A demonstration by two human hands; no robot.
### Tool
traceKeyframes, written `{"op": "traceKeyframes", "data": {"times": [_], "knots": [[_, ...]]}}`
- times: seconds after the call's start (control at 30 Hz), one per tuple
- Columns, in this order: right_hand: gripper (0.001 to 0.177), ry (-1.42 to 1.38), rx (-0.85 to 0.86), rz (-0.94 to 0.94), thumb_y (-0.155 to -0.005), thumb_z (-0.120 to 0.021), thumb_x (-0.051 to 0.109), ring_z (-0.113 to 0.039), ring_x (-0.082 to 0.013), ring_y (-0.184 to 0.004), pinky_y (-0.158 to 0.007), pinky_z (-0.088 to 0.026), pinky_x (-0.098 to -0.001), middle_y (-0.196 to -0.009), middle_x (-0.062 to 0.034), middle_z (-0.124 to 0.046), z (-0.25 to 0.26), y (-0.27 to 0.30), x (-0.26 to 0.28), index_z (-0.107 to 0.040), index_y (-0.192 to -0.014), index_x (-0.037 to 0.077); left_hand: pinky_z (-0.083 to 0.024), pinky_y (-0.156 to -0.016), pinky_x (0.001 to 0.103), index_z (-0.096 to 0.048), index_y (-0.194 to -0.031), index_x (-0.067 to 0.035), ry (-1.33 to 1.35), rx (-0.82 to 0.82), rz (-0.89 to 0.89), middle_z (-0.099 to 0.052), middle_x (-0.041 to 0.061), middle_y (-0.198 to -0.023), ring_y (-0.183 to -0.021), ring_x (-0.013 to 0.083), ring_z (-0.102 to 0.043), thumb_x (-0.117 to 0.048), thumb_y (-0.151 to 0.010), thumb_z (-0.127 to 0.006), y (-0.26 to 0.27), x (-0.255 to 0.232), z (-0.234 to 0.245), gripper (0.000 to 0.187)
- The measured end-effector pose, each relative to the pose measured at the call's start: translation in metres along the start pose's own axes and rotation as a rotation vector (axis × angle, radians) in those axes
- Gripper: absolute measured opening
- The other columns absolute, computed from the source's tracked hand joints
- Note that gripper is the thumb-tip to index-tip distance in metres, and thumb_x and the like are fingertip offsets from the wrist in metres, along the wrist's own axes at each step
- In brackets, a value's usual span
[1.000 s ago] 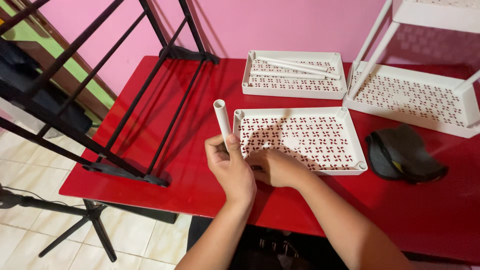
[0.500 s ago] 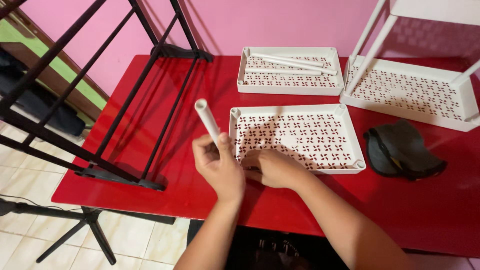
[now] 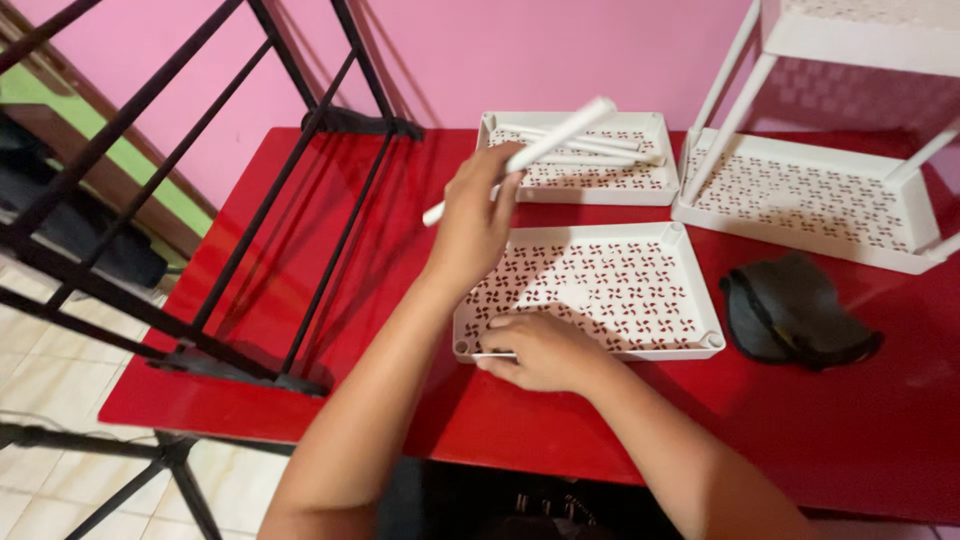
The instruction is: The person disassembles a white plastic two-tier shelf on a red table. They remove the top tray, then pull out and place aside the vertical support rods one by one, leaving the trays and rods separated on the table.
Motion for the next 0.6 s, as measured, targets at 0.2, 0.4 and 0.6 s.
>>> {"op": "traceKeyframes", "data": {"times": [0.2,0.4,0.6], "knots": [[0.020,-0.013,-0.047,0.055,-0.091,-0.067,0.025,-0.067,-0.0345,-0.086,-0.077,-0.053,-0.0488,-0.087,-0.0124,-0.065,-0.003,0.003,-0.005,-0.067,-0.084,0.006,-0.030,-0.123,0.060,-0.067,-0.126,-0.016,-0.401,0.278,0.057,-0.071,0.007,-0.115,-0.121,0.0276,-0.062,-0.010,-0.101,-0.060,-0.040,0.057,-0.078,0.026],[0.020,0.005,-0.038,0.019,-0.090,-0.068,0.026,-0.067,-0.0355,-0.085,-0.079,-0.054,-0.0487,-0.088,-0.0129,-0.067,-0.002,0.004,-0.005,-0.069,-0.086,0.007,-0.007,-0.115,0.072,-0.022,-0.160,-0.019,-0.486,0.506,0.138,-0.009,0.017,-0.166,-0.155,0.0339,-0.017,-0.016,-0.091,-0.067,-0.042,0.084,-0.122,0.083],[0.021,0.026,-0.038,-0.012,-0.089,-0.069,0.028,-0.068,-0.0345,-0.089,-0.080,-0.054,-0.0489,-0.094,-0.0116,-0.069,-0.008,0.004,-0.008,-0.069,-0.091,0.008,-0.008,-0.119,0.070,-0.023,-0.162,-0.018,-0.402,0.732,0.154,-0.009,0.018,-0.169,-0.155,0.0321,-0.018,-0.029,-0.097,-0.063,-0.008,0.075,-0.110,0.077]]}}
Point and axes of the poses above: each hand's wrist, its own y-axis away from the middle knuckle, its own z-axis out of the back of the hand, x = y × z, the point moved 1 cm from there along -y, towards the middle knuckle
